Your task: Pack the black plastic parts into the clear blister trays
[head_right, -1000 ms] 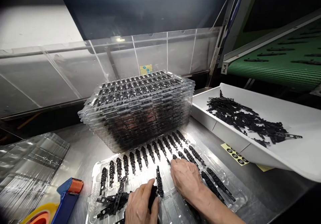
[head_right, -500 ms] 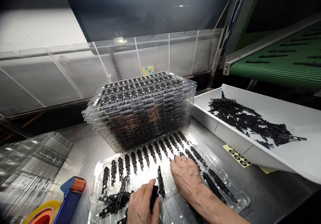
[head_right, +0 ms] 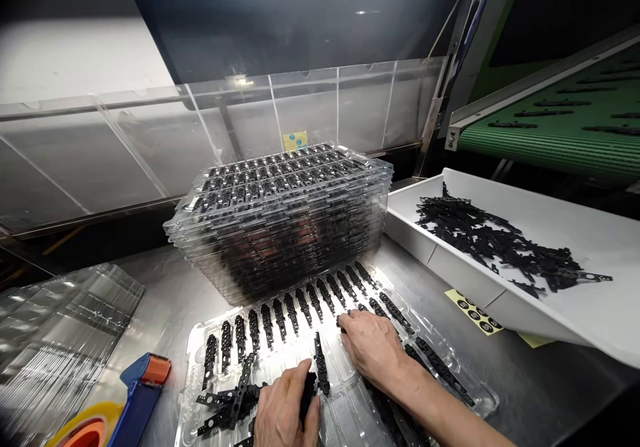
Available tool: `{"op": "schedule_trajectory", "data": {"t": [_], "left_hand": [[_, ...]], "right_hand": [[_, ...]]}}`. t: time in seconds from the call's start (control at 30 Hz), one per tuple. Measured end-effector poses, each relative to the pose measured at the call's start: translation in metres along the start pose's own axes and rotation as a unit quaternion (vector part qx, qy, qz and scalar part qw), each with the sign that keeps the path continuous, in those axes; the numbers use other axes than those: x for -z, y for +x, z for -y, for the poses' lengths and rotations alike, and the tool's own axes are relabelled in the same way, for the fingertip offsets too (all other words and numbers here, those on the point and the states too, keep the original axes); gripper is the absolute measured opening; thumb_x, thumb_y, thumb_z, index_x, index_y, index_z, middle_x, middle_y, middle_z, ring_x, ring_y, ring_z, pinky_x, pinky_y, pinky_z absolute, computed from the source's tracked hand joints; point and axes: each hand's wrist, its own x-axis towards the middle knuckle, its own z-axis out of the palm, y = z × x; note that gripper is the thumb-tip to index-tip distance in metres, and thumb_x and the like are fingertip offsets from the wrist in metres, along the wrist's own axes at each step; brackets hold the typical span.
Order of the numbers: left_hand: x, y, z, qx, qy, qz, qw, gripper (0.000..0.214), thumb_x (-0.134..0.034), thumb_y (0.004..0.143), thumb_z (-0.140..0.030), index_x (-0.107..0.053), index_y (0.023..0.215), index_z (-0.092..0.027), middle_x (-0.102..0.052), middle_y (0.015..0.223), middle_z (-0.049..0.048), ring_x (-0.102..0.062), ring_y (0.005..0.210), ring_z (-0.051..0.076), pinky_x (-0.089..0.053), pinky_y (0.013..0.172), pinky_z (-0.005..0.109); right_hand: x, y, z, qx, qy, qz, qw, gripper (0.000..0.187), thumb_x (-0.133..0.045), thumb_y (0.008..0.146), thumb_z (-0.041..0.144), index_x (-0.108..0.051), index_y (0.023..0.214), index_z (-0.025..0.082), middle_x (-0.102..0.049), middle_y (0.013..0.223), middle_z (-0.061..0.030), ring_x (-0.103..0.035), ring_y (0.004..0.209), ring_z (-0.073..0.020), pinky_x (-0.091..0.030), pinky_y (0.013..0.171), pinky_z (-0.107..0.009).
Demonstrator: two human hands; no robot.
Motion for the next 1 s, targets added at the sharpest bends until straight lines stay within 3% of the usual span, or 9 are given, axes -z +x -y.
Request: {"op": "schedule_trajectory", "data": {"t": [0.23,0.37,0.43,0.53,0.63,0.73,0.87,1.0], "left_hand": [[-0.002,-0.003,0.003,-0.003,-0.041,-0.039,0.998,0.04,-0.041,0.086,-0.015,-0.049,0.125,-0.023,-0.067,0.1,0.0061,-0.061,0.083,0.021,-0.044,0.075,0.037],[0.002,-0.001,0.0,0.0,-0.101,-0.081,0.992,0.039,-0.041,0.089,-0.018,-0.048,0.127,-0.024,-0.067,0.1,0.0055,-0.062,0.085,0.02,-0.044,0.077,0.035],[0.008,0.001,-0.001,0.023,-0.132,-0.087,0.987,0.04,-0.04,0.09,-0.02,-0.047,0.129,-0.026,-0.066,0.103,0.0051,-0.062,0.087,0.019,-0.045,0.078,0.034],[0.024,0.006,0.0,0.108,-0.197,-0.079,0.971,0.041,-0.04,0.091,-0.027,-0.046,0.132,-0.025,-0.065,0.103,0.0052,-0.063,0.088,0.017,-0.048,0.079,0.031],[0.046,0.014,0.007,0.208,-0.268,-0.073,0.938,0.046,-0.047,0.089,-0.039,-0.048,0.131,-0.022,-0.068,0.099,0.0045,-0.065,0.087,0.017,-0.05,0.079,0.028],[0.065,0.021,0.016,0.27,-0.325,-0.052,0.905,0.051,-0.056,0.082,-0.05,-0.054,0.124,-0.021,-0.07,0.093,0.0034,-0.066,0.087,0.017,-0.05,0.078,0.026],[0.079,0.03,0.018,0.308,-0.377,-0.016,0.873,0.056,-0.064,0.073,-0.055,-0.058,0.116,-0.02,-0.07,0.09,0.0034,-0.065,0.09,0.019,-0.049,0.083,0.029],[0.082,0.044,0.005,0.314,-0.379,0.02,0.871,0.055,-0.061,0.075,-0.054,-0.055,0.119,-0.022,-0.068,0.098,0.004,-0.063,0.094,0.021,-0.044,0.09,0.035]], "right_hand": [[-0.009,-0.005,-0.005,0.034,0.057,-0.014,0.998,0.021,-0.045,0.096,0.017,-0.064,0.089,0.018,-0.064,0.082,-0.0023,-0.059,0.073,-0.0155,-0.044,0.065,-0.027],[-0.002,-0.005,0.006,0.163,0.099,0.005,0.982,0.028,-0.049,0.091,0.007,-0.064,0.106,0.025,-0.062,0.108,-0.0021,-0.055,0.092,-0.0173,-0.045,0.076,-0.029],[0.002,0.0,0.012,0.236,0.109,0.025,0.965,0.028,-0.051,0.089,0.005,-0.065,0.1,0.027,-0.06,0.111,-0.0004,-0.052,0.097,-0.019,-0.043,0.08,-0.032],[0.009,0.006,0.013,0.262,0.102,0.04,0.959,0.019,-0.053,0.088,0.006,-0.063,0.084,0.022,-0.06,0.107,-0.0005,-0.05,0.099,-0.0201,-0.041,0.081,-0.033],[0.018,0.002,0.002,0.221,0.125,0.057,0.966,0.011,-0.06,0.085,0.009,-0.061,0.083,0.02,-0.063,0.098,-0.0007,-0.054,0.091,-0.0188,-0.041,0.075,-0.03],[0.025,-0.012,-0.012,0.113,0.206,0.084,0.969,0.006,-0.062,0.087,0.019,-0.061,0.081,0.021,-0.064,0.079,0.002,-0.057,0.071,-0.0155,-0.041,0.064,-0.026],[0.02,-0.026,-0.011,-0.048,0.278,0.068,0.957,0.011,-0.056,0.092,0.027,-0.064,0.093,0.021,-0.067,0.073,0.0016,-0.062,0.063,-0.0147,-0.045,0.057,-0.024],[0.0,-0.024,0.01,-0.114,0.215,0.041,0.969,0.015,-0.053,0.093,0.023,-0.065,0.091,0.015,-0.067,0.069,-0.004,-0.062,0.06,-0.0178,-0.047,0.055,-0.027]]}}
